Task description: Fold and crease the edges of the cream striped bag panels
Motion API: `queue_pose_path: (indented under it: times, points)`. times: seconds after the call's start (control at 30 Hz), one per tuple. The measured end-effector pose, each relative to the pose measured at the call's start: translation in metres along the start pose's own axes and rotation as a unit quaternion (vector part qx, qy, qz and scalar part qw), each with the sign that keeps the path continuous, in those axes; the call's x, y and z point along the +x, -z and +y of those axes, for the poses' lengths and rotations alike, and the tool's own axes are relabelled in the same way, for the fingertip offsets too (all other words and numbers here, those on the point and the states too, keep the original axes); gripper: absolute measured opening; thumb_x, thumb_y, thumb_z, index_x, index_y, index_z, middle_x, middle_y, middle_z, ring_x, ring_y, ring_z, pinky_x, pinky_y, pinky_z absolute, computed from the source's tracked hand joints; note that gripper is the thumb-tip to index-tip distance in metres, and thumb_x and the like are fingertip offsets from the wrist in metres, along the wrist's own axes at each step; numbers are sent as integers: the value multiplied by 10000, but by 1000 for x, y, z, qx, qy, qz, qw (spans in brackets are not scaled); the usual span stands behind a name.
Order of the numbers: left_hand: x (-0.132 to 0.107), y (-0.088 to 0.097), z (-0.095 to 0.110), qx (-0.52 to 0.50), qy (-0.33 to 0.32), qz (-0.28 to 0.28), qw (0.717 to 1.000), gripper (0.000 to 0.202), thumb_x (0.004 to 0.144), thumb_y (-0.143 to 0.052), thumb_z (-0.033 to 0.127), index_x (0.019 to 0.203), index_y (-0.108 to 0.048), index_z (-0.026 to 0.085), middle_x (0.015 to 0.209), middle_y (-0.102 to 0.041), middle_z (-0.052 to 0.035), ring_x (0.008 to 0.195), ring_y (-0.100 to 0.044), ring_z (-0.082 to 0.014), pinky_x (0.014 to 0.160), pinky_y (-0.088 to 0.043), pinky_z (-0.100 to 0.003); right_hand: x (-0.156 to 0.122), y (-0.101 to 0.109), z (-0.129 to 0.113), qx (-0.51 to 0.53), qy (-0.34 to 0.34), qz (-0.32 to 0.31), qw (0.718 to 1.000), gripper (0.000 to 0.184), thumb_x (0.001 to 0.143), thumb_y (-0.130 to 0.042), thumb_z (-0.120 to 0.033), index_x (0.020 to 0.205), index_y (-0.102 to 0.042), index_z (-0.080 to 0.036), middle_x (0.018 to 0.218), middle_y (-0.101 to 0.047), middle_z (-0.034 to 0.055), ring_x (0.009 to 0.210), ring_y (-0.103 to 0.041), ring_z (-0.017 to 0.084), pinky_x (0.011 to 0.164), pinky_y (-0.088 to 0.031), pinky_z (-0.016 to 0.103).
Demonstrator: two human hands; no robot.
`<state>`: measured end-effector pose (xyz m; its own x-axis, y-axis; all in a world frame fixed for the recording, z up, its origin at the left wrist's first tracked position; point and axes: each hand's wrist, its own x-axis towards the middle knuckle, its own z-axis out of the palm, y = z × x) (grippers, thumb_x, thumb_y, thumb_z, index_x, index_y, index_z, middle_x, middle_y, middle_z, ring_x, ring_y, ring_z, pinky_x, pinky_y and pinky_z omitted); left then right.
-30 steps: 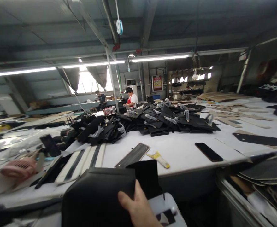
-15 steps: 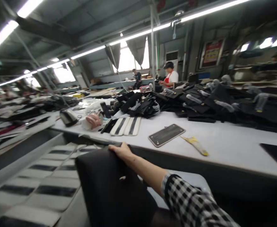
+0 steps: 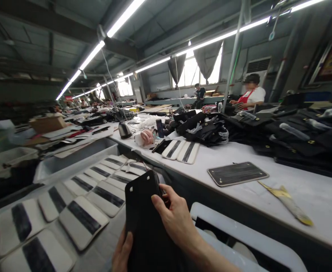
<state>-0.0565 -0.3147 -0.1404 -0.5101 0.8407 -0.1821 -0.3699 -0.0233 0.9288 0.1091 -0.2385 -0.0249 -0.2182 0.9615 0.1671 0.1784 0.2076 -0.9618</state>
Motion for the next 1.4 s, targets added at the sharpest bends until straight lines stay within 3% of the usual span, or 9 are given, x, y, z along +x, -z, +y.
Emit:
queue_pose_path:
  times: [0.13, 0.3, 0.4, 0.5, 0.67, 0.97, 1.4]
  points:
    - [1, -15, 6, -48, -2, -26, 999, 716, 704, -740, 590, 1297, -568, 226, 1260, -650, -92, 1275, -520, -327, 1086, -431, -413, 2, 2, 2, -46, -12, 58, 997, 439, 841, -622, -511, 1135, -587, -187, 694, -607, -1, 600, -537, 161, 557, -396, 271]
    - [4, -34, 30, -95, 50, -59, 992, 654, 732, -754, 519, 1289, -551, 242, 1139, -695, -83, 1040, -670, -269, 917, -542, -363, -7, 0, -3, -57, 14, 39, 997, 278, 869, -596, -430, 1046, -548, -221, 754, -613, -8, 621, -537, 153, 568, -385, 266]
    - [3, -38, 35, -71, 37, -91, 993, 581, 748, -751, 496, 1223, -585, 206, 1044, -705, -79, 915, -692, -244, 818, -564, -338, -18, -1, -1, -59, 30, 85, 994, 242, 887, -580, -448, 954, -530, -221, 773, -592, -8, 670, -530, 154, 614, -392, 270]
    - [2, -38, 29, -19, -11, -93, 995, 483, 775, -723, 503, 1125, -603, 193, 1000, -691, -61, 880, -677, -219, 756, -553, -292, -31, 0, 6, -37, 30, 130, 990, 274, 907, -552, -483, 859, -504, -218, 707, -549, -21, 658, -502, 148, 595, -370, 259]
    - [-1, -30, 19, 73, -68, -96, 990, 403, 811, -669, 537, 1014, -596, 196, 865, -655, -18, 753, -626, -162, 636, -501, -224, -49, 2, 20, 25, 31, 146, 988, 275, 918, -554, -473, 843, -521, -210, 705, -557, -19, 652, -497, 137, 579, -370, 237]
    - [0, -32, 39, 198, -210, -89, 953, 362, 881, -548, 567, 834, -531, 208, 671, -499, 30, 617, -453, -123, 540, -394, -197, -52, 12, 20, -1, 45, 114, 992, 326, 938, -518, -505, 802, -486, -210, 658, -459, -42, 600, -401, 116, 548, -316, 239]
    - [0, -45, 37, 193, -169, -128, 958, 376, 874, -563, 543, 739, -521, 195, 632, -450, 29, 588, -405, -123, 517, -346, -203, -53, 19, 36, -3, 33, 102, 994, 311, 955, -497, -479, 801, -467, -211, 675, -439, -40, 585, -371, 111, 522, -297, 244]
